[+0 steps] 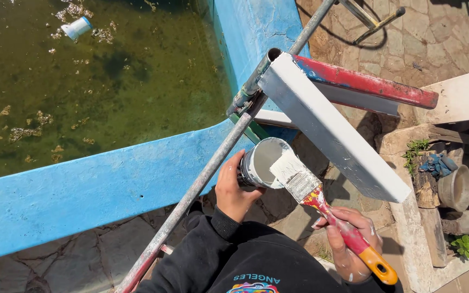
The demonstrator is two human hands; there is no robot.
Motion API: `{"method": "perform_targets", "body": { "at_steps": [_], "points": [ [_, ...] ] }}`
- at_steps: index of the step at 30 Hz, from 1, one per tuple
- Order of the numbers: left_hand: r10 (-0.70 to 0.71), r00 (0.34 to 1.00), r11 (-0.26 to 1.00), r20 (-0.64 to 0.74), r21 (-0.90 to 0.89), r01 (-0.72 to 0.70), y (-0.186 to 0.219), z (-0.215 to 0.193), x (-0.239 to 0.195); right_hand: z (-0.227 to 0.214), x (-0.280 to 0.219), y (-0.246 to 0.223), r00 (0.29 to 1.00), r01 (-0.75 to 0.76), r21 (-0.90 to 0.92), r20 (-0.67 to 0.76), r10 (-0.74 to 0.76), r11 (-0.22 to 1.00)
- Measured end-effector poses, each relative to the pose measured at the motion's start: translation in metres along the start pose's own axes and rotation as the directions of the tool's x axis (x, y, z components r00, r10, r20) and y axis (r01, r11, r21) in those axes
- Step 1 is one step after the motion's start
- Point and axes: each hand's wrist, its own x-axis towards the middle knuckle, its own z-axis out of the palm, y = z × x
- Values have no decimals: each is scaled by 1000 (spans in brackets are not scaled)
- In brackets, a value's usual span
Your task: Painting a metal frame with white paint using a paintbrush
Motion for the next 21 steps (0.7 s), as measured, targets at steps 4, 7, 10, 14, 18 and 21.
{"method": "perform_targets", "body": {
  "at_steps": [4, 7, 10, 14, 18, 21],
  "points": [
    [-43, 998, 999, -41, 18, 44, -7, 24, 5, -14, 20, 36, 919, 393, -272, 136, -369, 878],
    [-21, 998, 1000, -59, 3, 21, -10, 36, 8, -24, 41, 58, 696, 718, -306, 322, -642, 625],
    [-9, 994, 1000, -106, -1, 9, -14, 44, 14, -29, 65, 67, 494, 868, -203, 454, -741, 454],
    [-1, 987, 1000, -159, -1, 1, -12, 48, 19, -31, 84, 59, 369, 926, -138, 524, -768, 351],
    [10, 986, 1000, -168, 0, -11, -17, 49, 24, -27, 86, 58, 345, 935, -135, 560, -753, 328],
    [-26, 988, 1000, -150, -12, 24, -24, 47, 30, -25, 83, 65, 384, 921, -183, 568, -728, 343]
  ]
}}
